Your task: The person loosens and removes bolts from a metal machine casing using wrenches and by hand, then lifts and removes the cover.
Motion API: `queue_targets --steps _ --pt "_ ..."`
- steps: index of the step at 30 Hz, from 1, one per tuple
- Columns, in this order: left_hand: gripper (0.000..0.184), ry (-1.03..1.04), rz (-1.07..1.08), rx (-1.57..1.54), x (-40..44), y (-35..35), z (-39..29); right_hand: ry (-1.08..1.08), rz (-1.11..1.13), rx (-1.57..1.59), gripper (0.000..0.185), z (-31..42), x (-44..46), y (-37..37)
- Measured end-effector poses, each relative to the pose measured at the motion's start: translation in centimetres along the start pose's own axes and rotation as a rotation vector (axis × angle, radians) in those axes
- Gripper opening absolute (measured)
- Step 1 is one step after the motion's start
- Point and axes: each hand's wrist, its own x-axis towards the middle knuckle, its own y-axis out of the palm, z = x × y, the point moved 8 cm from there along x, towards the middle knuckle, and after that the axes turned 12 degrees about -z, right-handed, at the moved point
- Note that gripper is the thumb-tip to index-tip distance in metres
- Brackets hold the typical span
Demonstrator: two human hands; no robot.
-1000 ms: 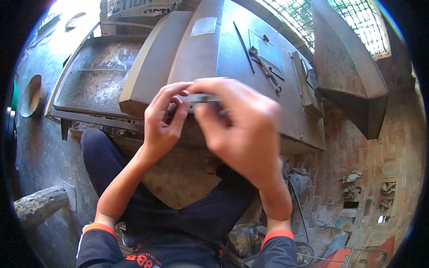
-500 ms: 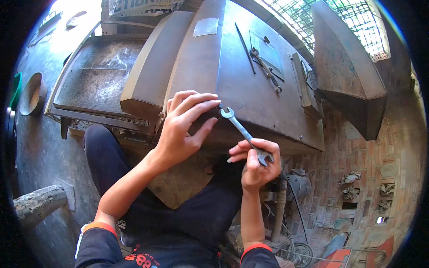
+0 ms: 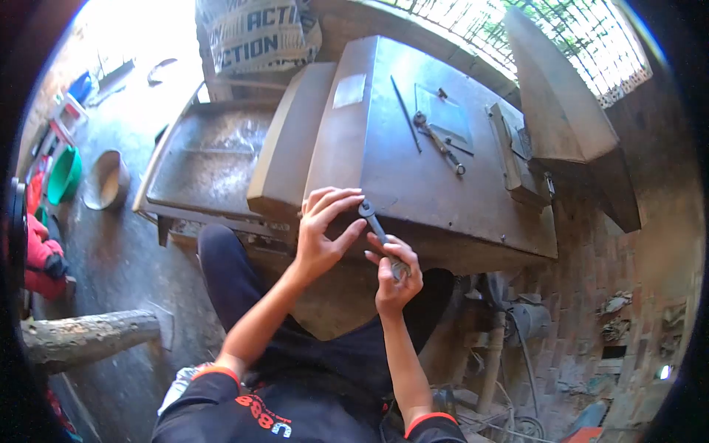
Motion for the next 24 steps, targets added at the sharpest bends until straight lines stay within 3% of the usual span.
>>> queue_targets --steps 8,10,18,22,24 --pt "0.026 -0.084 -0.026 -0.042 0.2 0.6 0.5 0.137 0.006 -0.161 0.017 1.5 0.4 1.1" --pt "0.026 -0.081 -0.018 -0.049 0.3 0.6 0.4 0.248 0.039 -0.158 0.020 1.1 -0.1 1.0" --pt "0.025 -0.115 0.033 -0.060 0.6 0.8 0.2 0.137 0.326 -0.288 0.048 2.0 -0.2 2.7" --pt "0.028 -0.075 0.056 -0.039 0.6 0.7 0.3 0.185 0.290 -0.356 0.046 2.2 0.1 2.2" --pt "0.031 -0.047 0.078 -0.022 0.8 0.7 0.1 -0.200 0.319 -0.657 0.043 3.9 1.1 2.2"
